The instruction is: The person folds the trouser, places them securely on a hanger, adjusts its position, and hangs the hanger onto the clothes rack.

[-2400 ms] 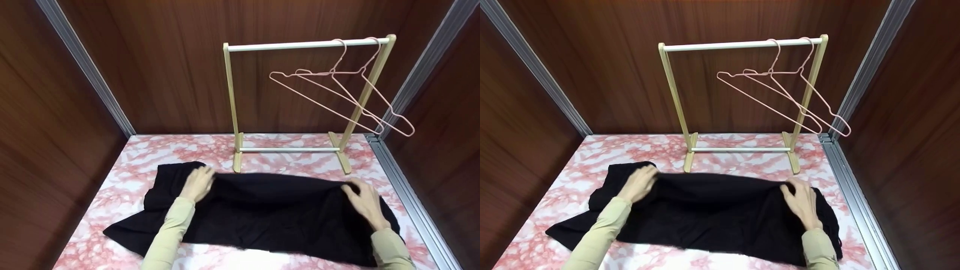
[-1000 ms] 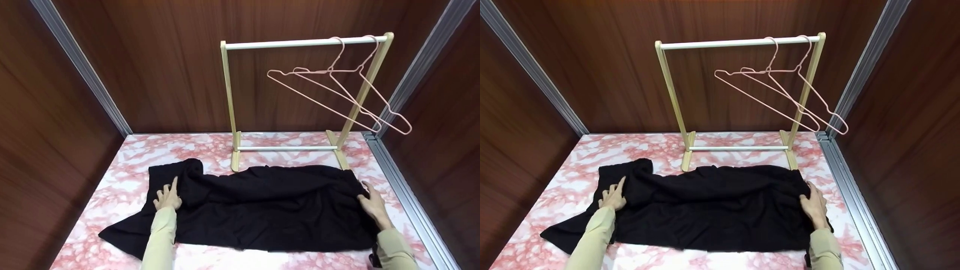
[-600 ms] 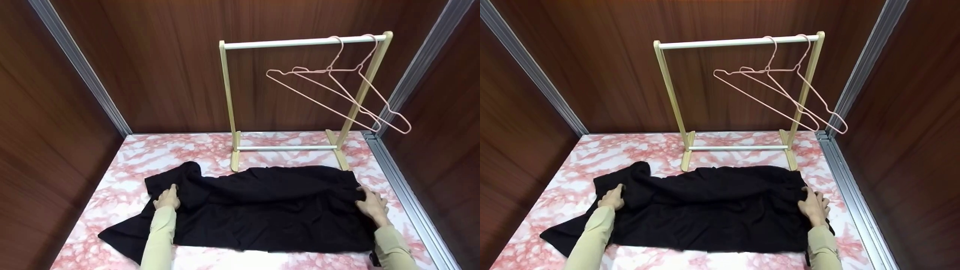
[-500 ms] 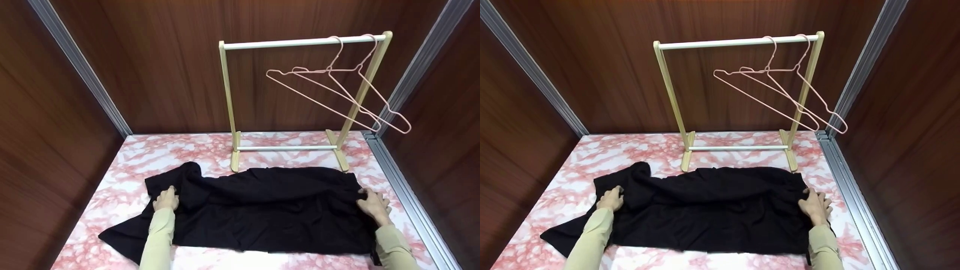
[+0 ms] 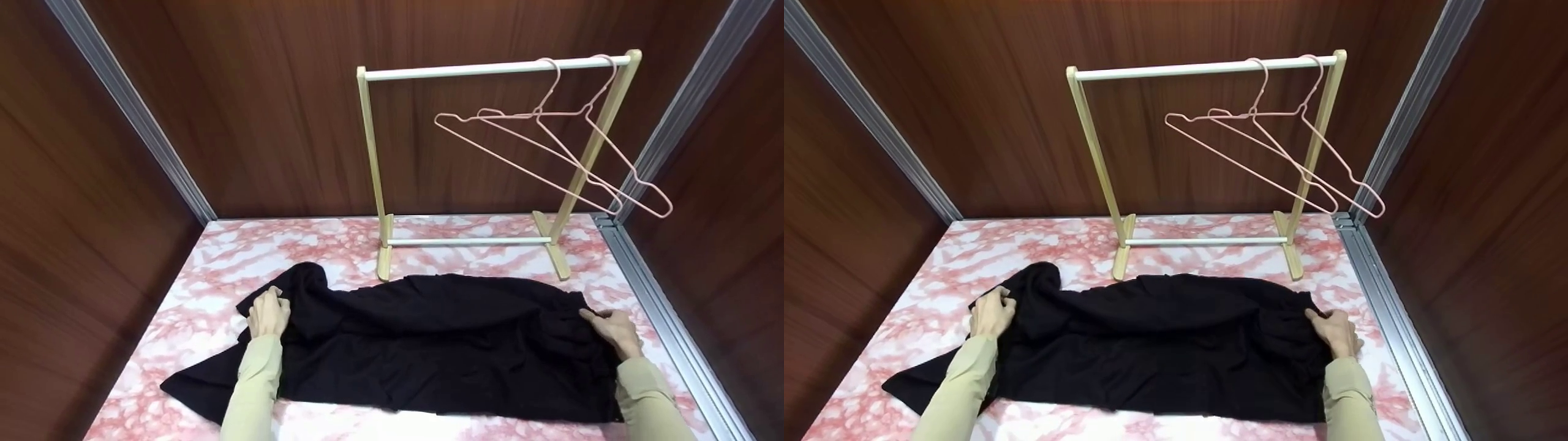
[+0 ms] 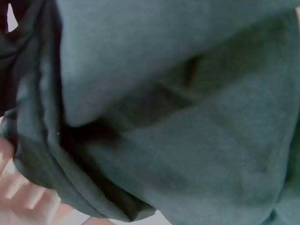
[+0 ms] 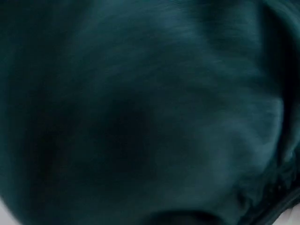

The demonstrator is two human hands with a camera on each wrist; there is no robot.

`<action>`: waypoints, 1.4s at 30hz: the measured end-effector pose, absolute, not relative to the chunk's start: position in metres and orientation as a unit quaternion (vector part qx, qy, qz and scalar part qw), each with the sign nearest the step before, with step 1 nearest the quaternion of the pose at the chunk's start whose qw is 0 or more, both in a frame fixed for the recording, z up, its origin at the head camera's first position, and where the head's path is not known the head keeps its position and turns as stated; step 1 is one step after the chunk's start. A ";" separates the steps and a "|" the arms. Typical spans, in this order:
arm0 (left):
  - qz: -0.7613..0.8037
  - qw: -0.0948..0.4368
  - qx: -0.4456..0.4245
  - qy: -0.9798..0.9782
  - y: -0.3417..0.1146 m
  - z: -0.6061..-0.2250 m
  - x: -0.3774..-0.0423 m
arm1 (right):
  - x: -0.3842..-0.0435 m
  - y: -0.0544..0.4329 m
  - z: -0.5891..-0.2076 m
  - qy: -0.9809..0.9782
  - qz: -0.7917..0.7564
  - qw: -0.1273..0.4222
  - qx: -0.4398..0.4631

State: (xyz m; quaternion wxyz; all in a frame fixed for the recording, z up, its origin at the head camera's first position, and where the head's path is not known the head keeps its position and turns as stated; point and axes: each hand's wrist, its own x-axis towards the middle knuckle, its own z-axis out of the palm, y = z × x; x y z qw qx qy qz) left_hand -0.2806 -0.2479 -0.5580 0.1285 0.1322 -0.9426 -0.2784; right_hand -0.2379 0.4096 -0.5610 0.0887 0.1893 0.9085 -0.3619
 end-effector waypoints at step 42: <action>-0.207 -0.031 0.090 -0.974 -0.237 -0.524 -0.288 | -0.216 0.402 -0.548 0.943 -0.281 -0.074 0.162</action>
